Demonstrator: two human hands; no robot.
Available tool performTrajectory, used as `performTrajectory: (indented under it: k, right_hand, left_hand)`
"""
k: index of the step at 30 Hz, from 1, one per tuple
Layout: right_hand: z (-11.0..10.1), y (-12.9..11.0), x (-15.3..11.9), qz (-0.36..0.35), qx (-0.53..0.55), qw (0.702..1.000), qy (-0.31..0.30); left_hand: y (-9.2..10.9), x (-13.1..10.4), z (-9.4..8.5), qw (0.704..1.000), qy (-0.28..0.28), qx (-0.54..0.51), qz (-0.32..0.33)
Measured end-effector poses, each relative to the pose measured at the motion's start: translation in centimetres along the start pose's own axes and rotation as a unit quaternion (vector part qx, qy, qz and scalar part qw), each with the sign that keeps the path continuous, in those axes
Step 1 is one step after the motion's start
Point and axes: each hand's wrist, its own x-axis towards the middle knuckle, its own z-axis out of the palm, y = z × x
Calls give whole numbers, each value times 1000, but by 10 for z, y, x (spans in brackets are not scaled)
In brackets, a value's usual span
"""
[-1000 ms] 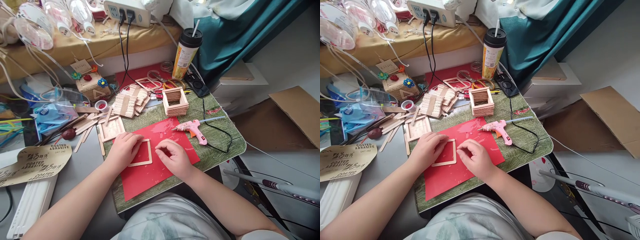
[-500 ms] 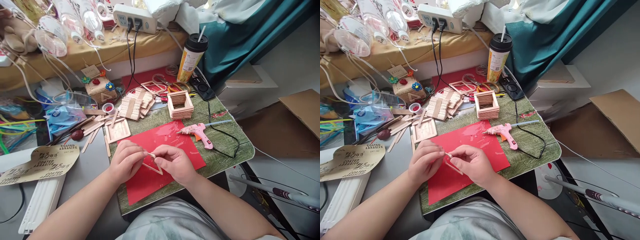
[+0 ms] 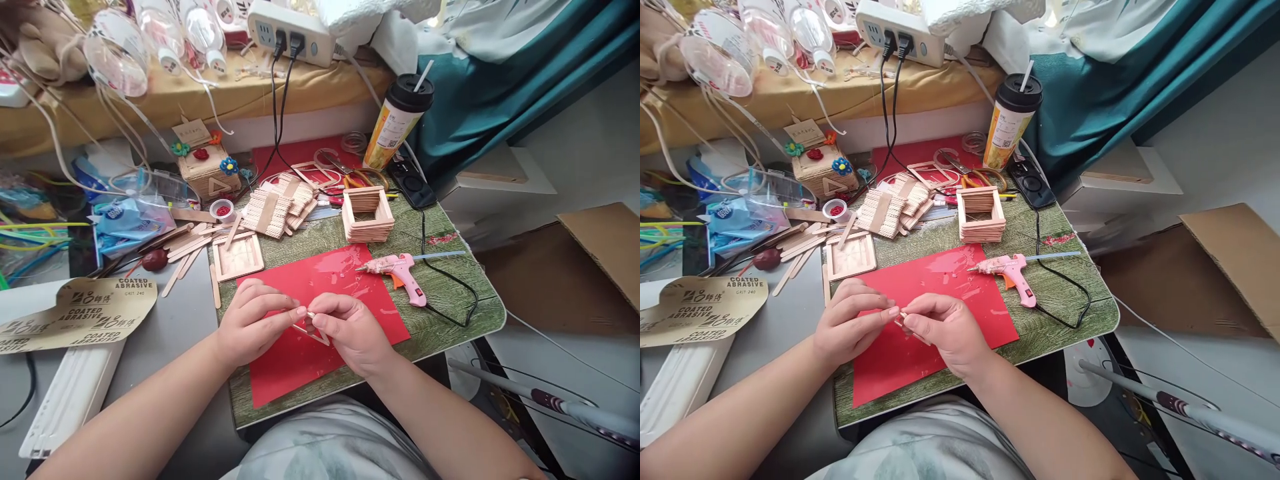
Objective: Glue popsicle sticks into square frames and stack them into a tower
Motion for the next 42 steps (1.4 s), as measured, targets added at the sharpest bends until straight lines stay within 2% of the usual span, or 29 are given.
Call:
performTrajectory:
  k: [4, 8, 11, 16, 19, 21, 25, 28, 31, 36, 39, 42]
  right_hand:
    - [-1, 1, 5, 27, 5, 999, 26]
    - [-8, -4, 9, 29, -40, 999, 1]
    - [-16, -5, 9, -9, -84, 996, 8]
    - [-26, 3, 13, -104, -167, 978, 64]
    - [-26, 4, 16, -119, -176, 973, 94]
    - [-27, 2, 17, -126, -179, 970, 105]
    - [-33, 3, 19, -122, -196, 969, 86]
    - [-38, 5, 20, -104, -150, 978, 104]
    - [-41, 5, 20, -121, -132, 976, 122]
    - [-39, 0, 16, -176, -208, 957, 96]
    - [-37, 0, 14, -193, -228, 949, 96]
    - [-35, 2, 14, -191, -209, 954, 99]
  left_hand:
    - [0, 1, 1, 999, -10, -19, -28]
    - [1, 0, 4, 993, 8, -53, -102]
    - [2, -3, 7, 979, 43, -79, -185]
    - [0, -9, 14, 938, 123, -110, -306]
    - [0, -11, 14, 914, 121, -161, -353]
    - [1, -11, 12, 904, 107, -201, -361]
    - [1, -10, 8, 883, 101, -260, -378]
    - [0, -6, 8, 870, 109, -281, -391]
    - [-1, -2, 9, 875, 116, -300, -362]
    - [-4, -3, 10, 887, 108, -313, -323]
    - [-7, -7, 9, 889, 106, -314, -317]
    - [-6, -8, 9, 881, 103, -326, -327]
